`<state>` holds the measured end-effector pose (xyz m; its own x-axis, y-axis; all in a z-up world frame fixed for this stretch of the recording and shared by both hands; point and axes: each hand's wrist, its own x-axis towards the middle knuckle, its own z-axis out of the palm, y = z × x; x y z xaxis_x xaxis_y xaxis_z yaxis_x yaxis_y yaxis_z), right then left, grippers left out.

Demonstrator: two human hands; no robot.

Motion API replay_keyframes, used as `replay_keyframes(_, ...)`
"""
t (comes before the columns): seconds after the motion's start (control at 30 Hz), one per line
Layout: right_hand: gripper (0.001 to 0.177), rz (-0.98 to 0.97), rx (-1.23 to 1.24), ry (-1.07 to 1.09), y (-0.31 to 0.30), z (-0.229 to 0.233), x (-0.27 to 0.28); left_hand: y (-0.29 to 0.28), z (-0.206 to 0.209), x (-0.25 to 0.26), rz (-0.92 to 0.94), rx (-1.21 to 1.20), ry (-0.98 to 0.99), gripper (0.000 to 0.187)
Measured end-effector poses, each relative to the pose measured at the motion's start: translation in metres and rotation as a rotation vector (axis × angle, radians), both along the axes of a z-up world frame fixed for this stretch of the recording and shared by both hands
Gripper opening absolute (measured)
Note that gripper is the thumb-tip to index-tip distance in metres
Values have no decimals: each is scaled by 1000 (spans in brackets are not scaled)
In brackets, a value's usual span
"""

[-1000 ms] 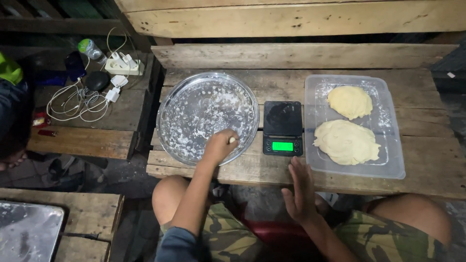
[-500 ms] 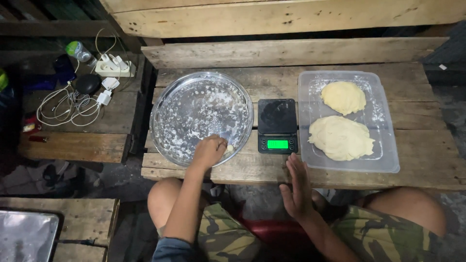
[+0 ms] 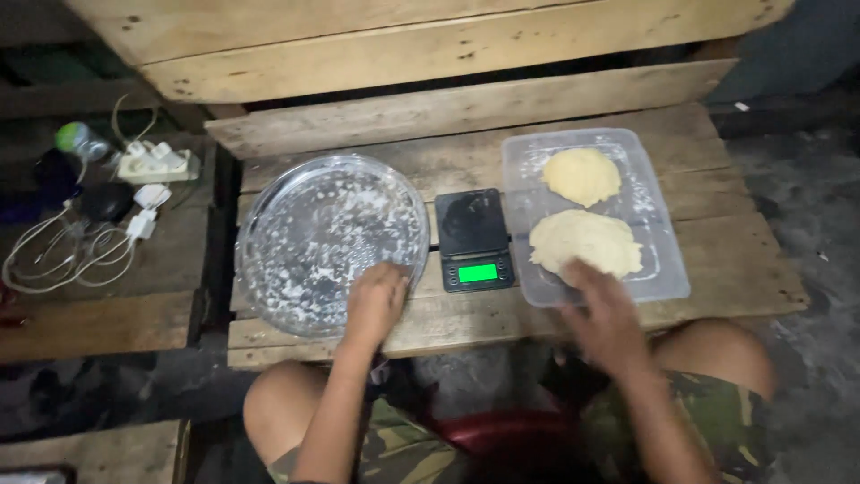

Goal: The person repeatedly pinches off small pieces of dough from a larger mass in a plastic container, weighs each piece on a digital scale, rolls it into a ball between the palms, and places it on a floured metal tray. The process is repeated multiple times throughout the clip.

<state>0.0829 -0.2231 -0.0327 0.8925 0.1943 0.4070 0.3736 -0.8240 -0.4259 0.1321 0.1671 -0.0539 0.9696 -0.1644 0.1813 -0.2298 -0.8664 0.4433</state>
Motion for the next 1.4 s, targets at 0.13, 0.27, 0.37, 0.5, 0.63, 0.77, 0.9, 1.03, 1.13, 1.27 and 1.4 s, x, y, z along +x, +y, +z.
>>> replay_keyframes(0.13, 59, -336, 123, 363, -90, -13, 17, -58, 3, -6, -214, 3, 47, 14)
replay_keyframes(0.27, 47, -539, 537, 524, -147, -76, 34, -129, 52, -11, -595, -211, -33, 12)
replay_keyframes(0.37, 42, -602, 660, 540, -150, -94, 46, -178, 55, -5, -710, -226, -190, 18)
replay_keyframes(0.5, 40, -590, 707, 537, -124, -92, 56, -239, 4, 20, -746, 64, -133, 80)
replay_keyframes(0.63, 43, -592, 694, 529, -112, -79, 62, -290, -25, 47, -583, 367, -66, 93)
replay_keyframes(0.77, 46, -641, 567, 516, -112, -82, 62, -305, -60, 44, -517, 369, -165, 92)
replay_keyframes(0.9, 38, -644, 732, 411, -111, -86, 56, -305, -46, 44, -522, 382, 4, 84)
replay_keyframes(1.03, 35, -636, 714, 399, -116, -90, 58, -307, -63, 42, -469, 398, -87, 88)
replay_keyframes(1.13, 43, -650, 562, 437, -121, -96, 61, -315, -69, 36, -405, 207, -295, 93)
replay_keyframes(1.27, 28, -635, 640, 402, -124, -115, 66, -330, -64, 28, -424, 178, -404, 75)
replay_keyframes(1.4, 20, -664, 723, 386, -120, -107, 60, -333, -65, 25, -389, 113, -524, 87)
